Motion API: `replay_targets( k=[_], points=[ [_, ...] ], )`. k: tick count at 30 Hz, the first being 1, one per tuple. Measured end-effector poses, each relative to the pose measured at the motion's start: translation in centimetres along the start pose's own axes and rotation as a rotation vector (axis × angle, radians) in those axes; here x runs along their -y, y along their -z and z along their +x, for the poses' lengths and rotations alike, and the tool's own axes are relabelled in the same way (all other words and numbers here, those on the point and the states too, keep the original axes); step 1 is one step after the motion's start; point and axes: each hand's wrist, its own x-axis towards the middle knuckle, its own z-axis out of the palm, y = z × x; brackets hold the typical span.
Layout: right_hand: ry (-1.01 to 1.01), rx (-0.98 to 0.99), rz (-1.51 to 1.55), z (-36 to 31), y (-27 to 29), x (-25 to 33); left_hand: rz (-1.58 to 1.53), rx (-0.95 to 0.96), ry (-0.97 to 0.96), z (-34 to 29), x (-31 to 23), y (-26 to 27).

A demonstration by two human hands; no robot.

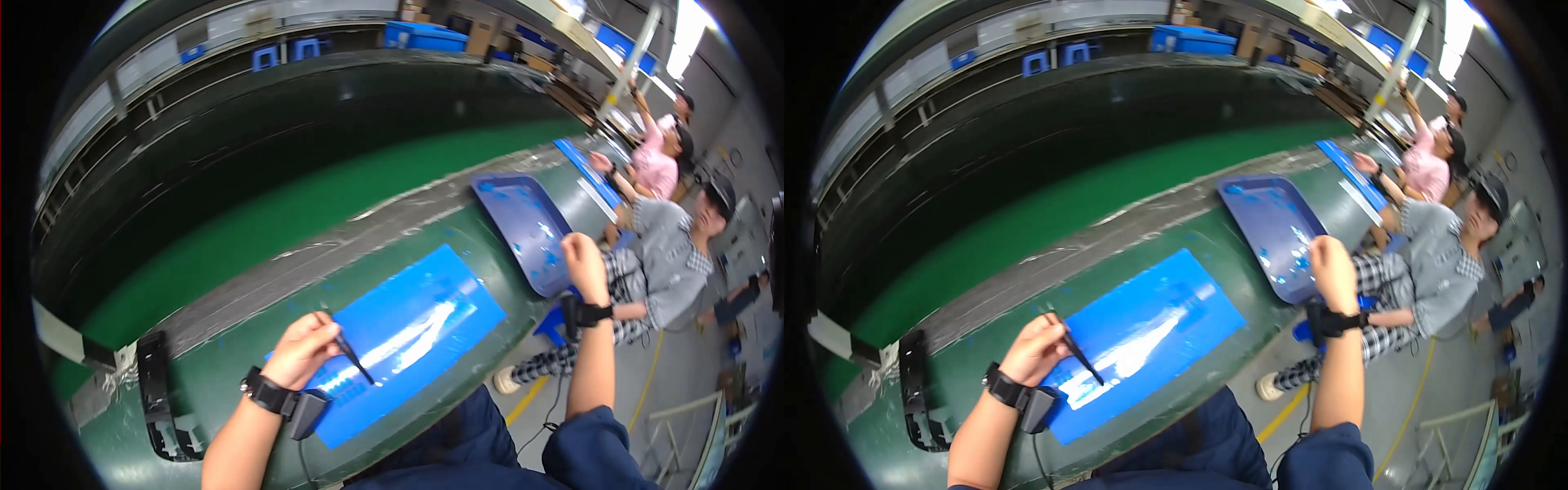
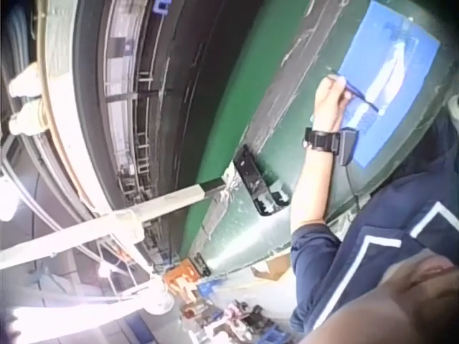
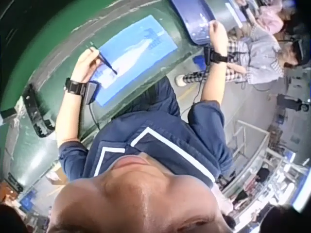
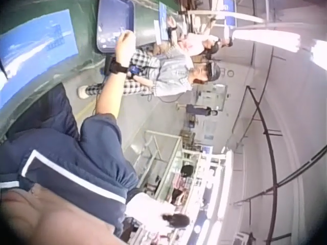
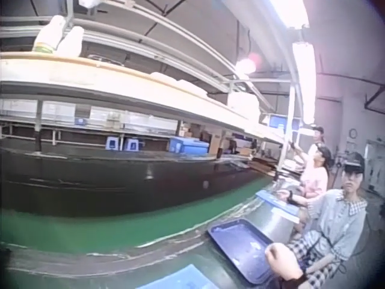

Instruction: The recorder is assembling an electronic component, specifically placing small parts onto a circuit board or casing using tweezers and yellow finger cots.

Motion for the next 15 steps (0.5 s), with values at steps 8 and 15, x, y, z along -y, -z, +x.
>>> replay_targets(
  k=[8,15],
  points=[
    [0.074,0.006,0.071,-3.3,1.4,-1.7,0.001,0.053,-0.031,0.7,0.5,-1.3],
    [-0.015,0.058,0.671,-10.8,-0.4,5.3,0.131,0.135,0.122,-0.7,-0.6,-1.1]
  ],
)
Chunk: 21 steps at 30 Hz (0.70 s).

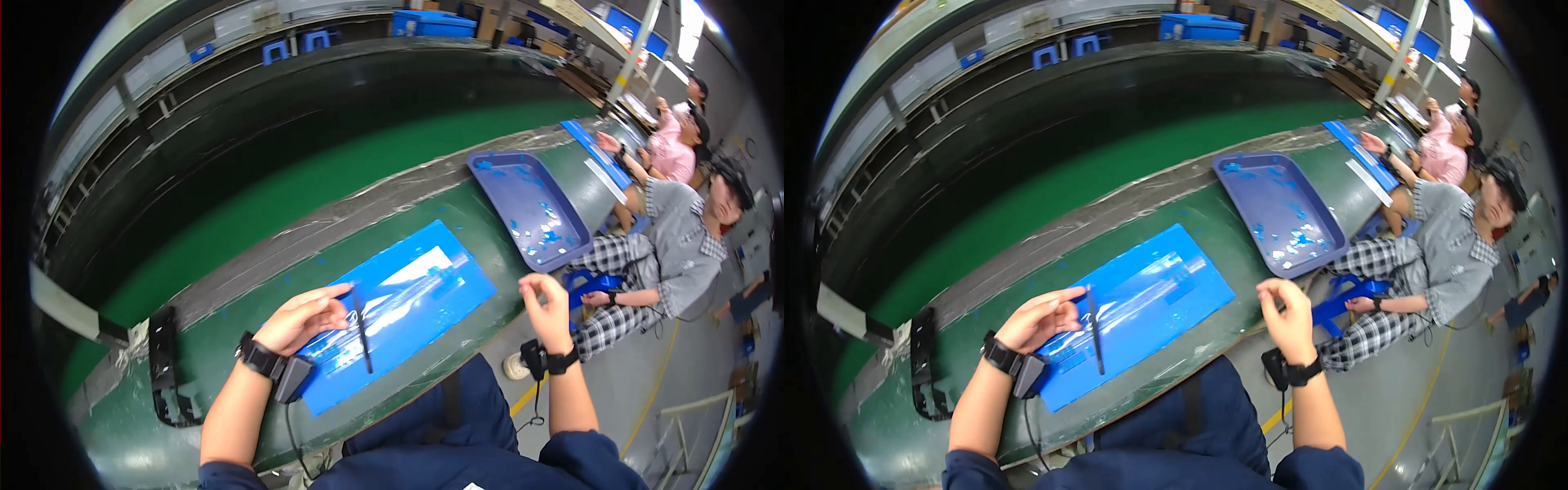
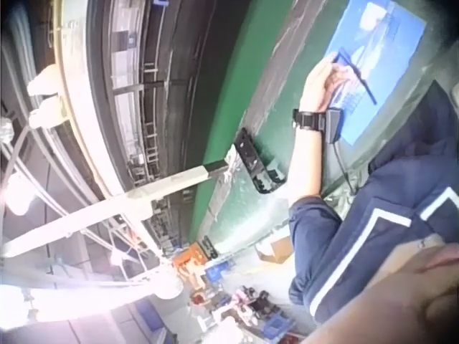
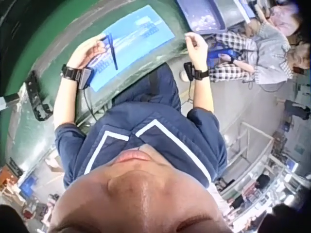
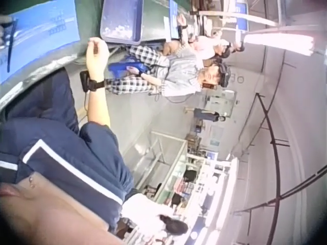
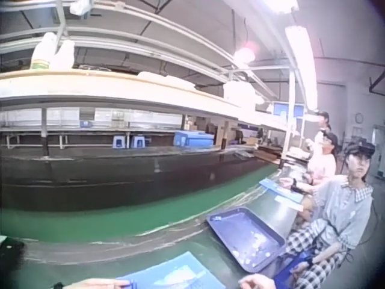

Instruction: The recorder is assembling an electronic component, specifically placing small parts onto a circuit board or casing using tweezers and yellow finger cots.

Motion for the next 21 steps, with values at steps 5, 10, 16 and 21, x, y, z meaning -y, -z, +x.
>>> replay_targets(
  k=[5,10,16,21],
  points=[
    [-0.101,-0.074,0.210,-1.3,-4.2,0.2,0.184,0.001,-0.027,-1.6,-2.6,-2.1],
    [0.062,-0.132,-0.078,-1.1,-5.1,0.8,0.595,-0.416,-0.420,-5.2,-6.8,1.4],
    [0.091,-0.126,-0.097,-1.3,-5.2,0.4,1.506,-0.712,-0.244,-2.7,-6.5,3.4],
    [0.117,-0.135,-0.091,-1.6,-5.5,0.7,1.632,-0.616,-0.169,-0.7,-5.2,3.7]
  ],
)
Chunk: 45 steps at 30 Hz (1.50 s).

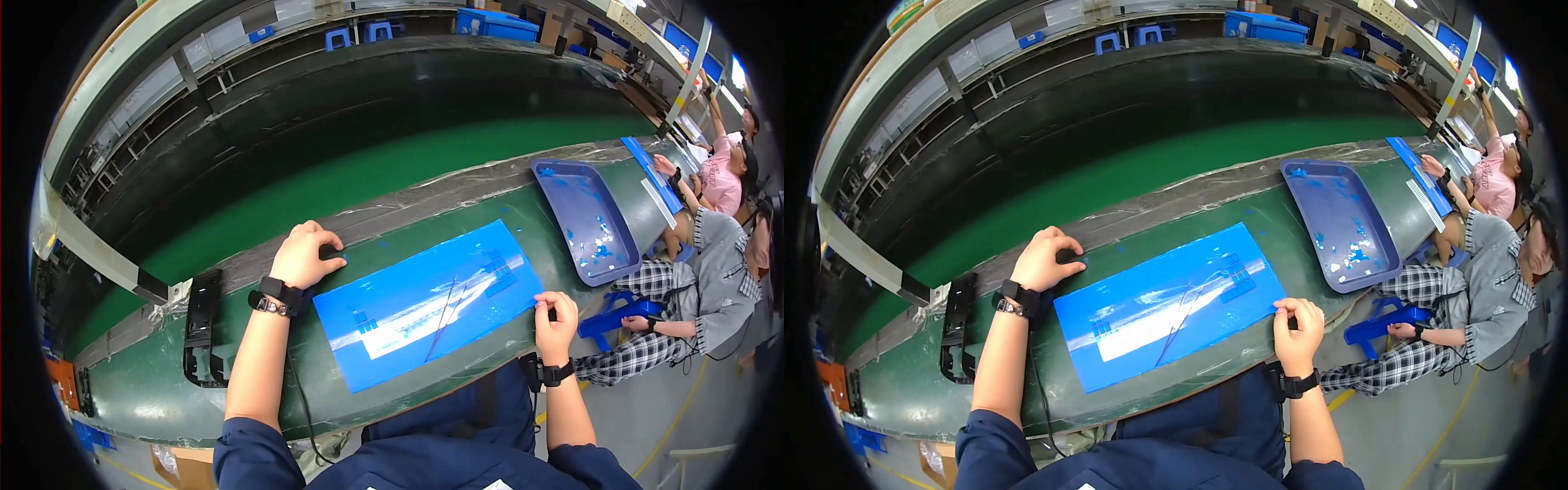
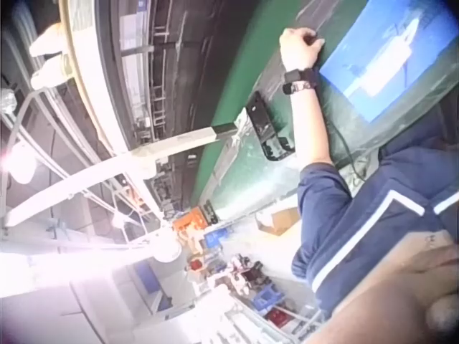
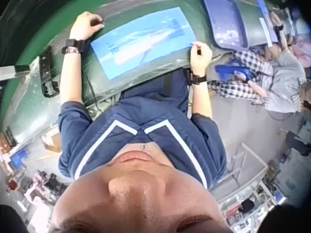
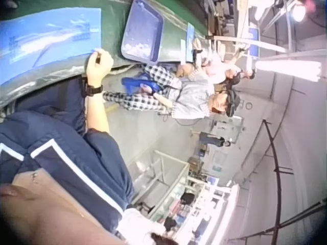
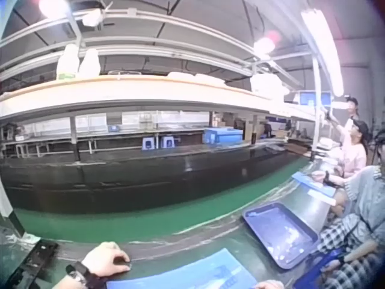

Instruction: The recorder is assembling an electronic component, specifically placing small parts onto a circuit board or casing using tweezers and yellow finger cots.

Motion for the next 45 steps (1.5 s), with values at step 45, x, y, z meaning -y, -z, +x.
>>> replay_targets(
  k=[45],
  points=[
    [-0.613,0.887,1.351,-4.1,-1.3,11.7,-0.085,-0.057,-0.826,-9.7,-15.0,2.9]
  ],
)
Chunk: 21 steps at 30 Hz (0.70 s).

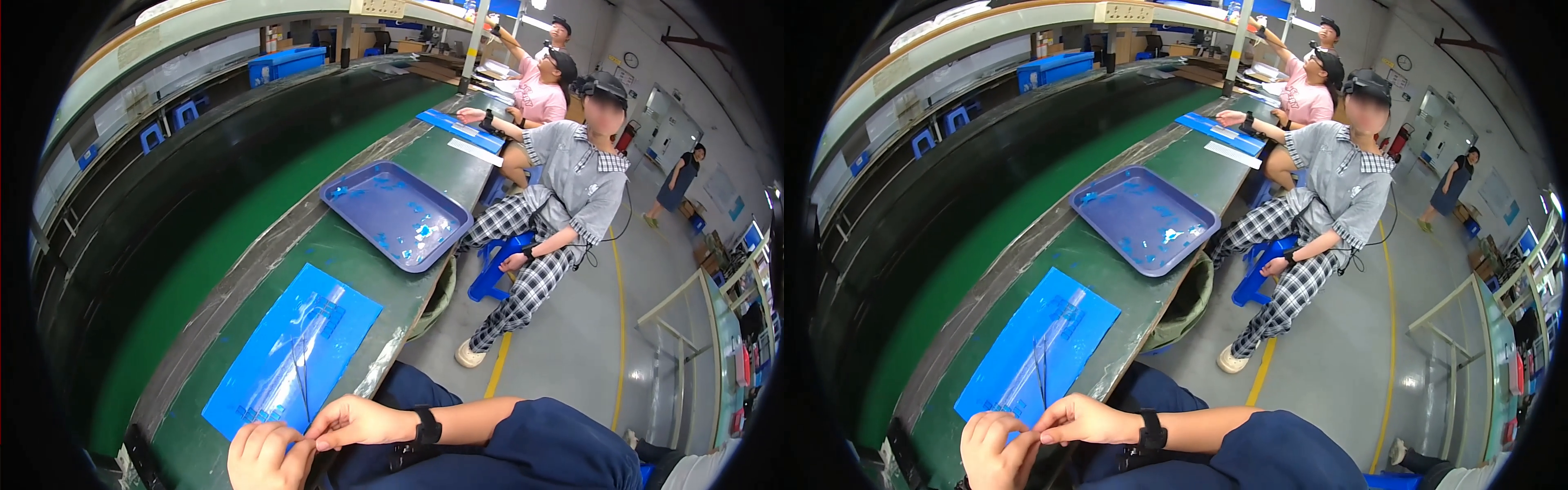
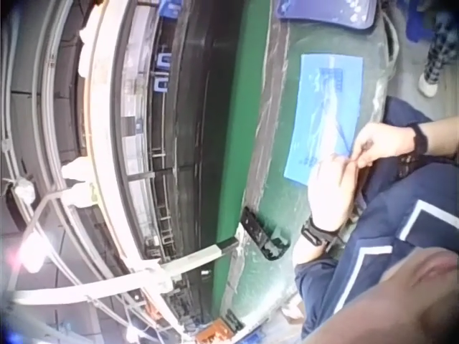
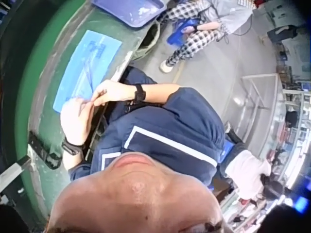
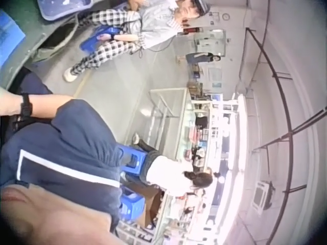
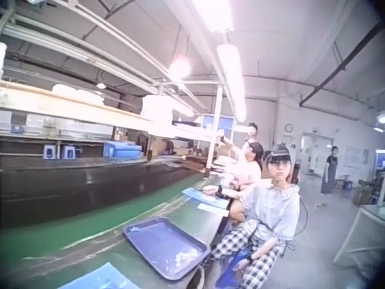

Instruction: The recorder is assembling an electronic component, specifically placing small parts onto a circuit board or casing using tweezers and yellow finger cots.

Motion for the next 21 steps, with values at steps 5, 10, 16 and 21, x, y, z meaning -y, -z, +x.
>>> replay_targets(
  k=[5,10,16,21],
  points=[
    [-0.112,0.121,0.217,0.0,0.7,-0.9,0.012,0.001,-0.033,0.2,0.0,0.1],
    [-0.095,0.095,0.088,-0.5,1.2,-0.5,-0.118,0.025,-0.013,0.7,-0.4,0.2],
    [0.705,-0.505,-1.207,-2.5,3.5,7.0,-0.065,-0.023,0.051,1.0,0.0,2.4],
    [1.443,-1.210,-1.090,-6.5,7.0,14.0,0.028,-0.064,0.156,-0.1,0.6,4.6]
  ],
)
